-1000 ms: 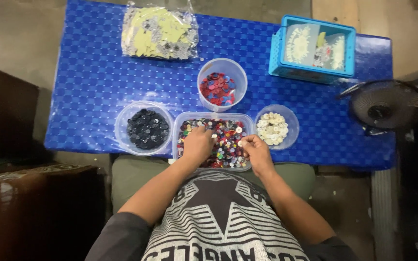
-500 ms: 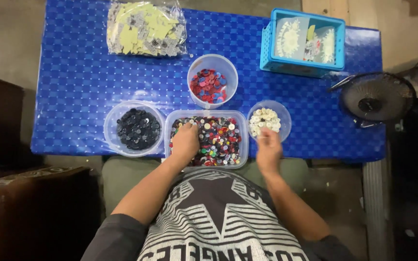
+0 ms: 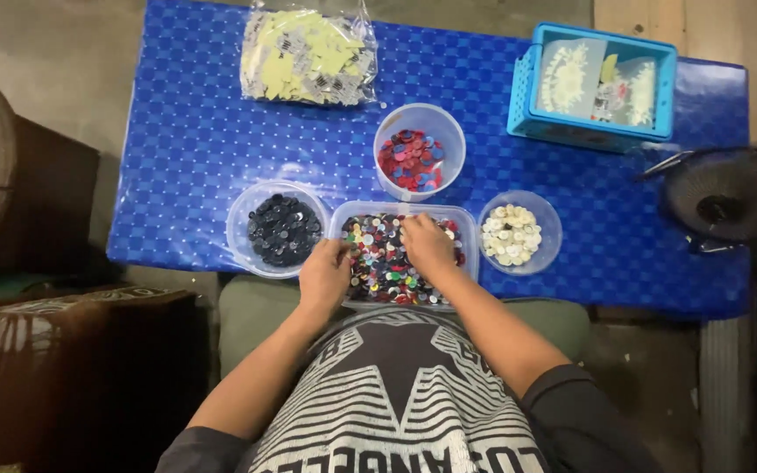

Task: Sorting various colored buttons from a central mixed container into separate plastic bowls on a table.

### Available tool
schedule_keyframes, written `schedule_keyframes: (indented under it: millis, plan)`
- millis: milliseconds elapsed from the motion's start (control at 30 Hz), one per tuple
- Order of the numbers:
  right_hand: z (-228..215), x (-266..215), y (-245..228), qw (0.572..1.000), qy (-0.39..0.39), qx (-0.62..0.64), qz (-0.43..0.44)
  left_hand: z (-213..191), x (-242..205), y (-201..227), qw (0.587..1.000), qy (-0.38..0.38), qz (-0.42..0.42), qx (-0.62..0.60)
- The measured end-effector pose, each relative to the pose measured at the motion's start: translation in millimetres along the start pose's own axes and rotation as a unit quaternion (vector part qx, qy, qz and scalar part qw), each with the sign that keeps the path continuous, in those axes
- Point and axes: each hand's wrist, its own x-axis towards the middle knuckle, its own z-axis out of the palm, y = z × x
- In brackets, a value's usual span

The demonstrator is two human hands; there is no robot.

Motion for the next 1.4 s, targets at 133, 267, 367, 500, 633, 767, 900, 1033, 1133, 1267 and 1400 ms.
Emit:
schedule_keyframes:
  millis: [133, 267, 367, 500, 633, 767, 900, 1033, 1133, 1267, 1400]
  plan:
    - [-5, 3, 2, 0.998, -0.053, 0.009, 0.009, -1, 5, -3, 1.000, 0.019, -0.004, -0.020]
    - [-34, -1, -7, 0.975, -0.079, 0.188, 0.091, 14, 11, -4, 1.000, 0.021, 0.012, -0.006]
    - [-58, -19, -13, 0.929, -0.008, 0.331, 0.168, 24, 14, -6, 0.998, 0.037, 0.047, 0.005]
    - [-106, -51, 9, 0.882, 0.136, 0.371, 0.258, 36, 18, -12, 0.993, 0.068, 0.096, 0.025]
    - [-96, -76, 74, 0.937, 0.236, 0.186, 0.180, 47, 15, -15, 0.992, 0.070, 0.099, 0.042]
    - [-73, -57, 68, 0.962, 0.251, 0.105, 0.020, 46, 14, -14, 0.983, 0.109, 0.138, 0.060]
    - [-38, -36, 43, 0.975, 0.158, -0.143, -0.057, 55, 6, -25, 0.979, 0.120, 0.151, 0.066]
    - [-22, -16, 32, 0.966, 0.091, -0.242, -0.008, 63, 3, -37, 0.978, 0.113, 0.156, 0.079]
    - [-43, -9, 23, 0.970, 0.034, -0.239, -0.014, 62, 3, -38, 0.981, 0.095, 0.150, 0.079]
    - [-59, -13, 31, 0.981, -0.092, 0.090, 0.142, 59, 5, -37, 0.986, 0.069, 0.134, 0.067]
    - [-76, -30, 34, 0.798, -0.077, 0.496, 0.335, 55, 4, -29, 0.982, 0.077, 0.152, 0.075]
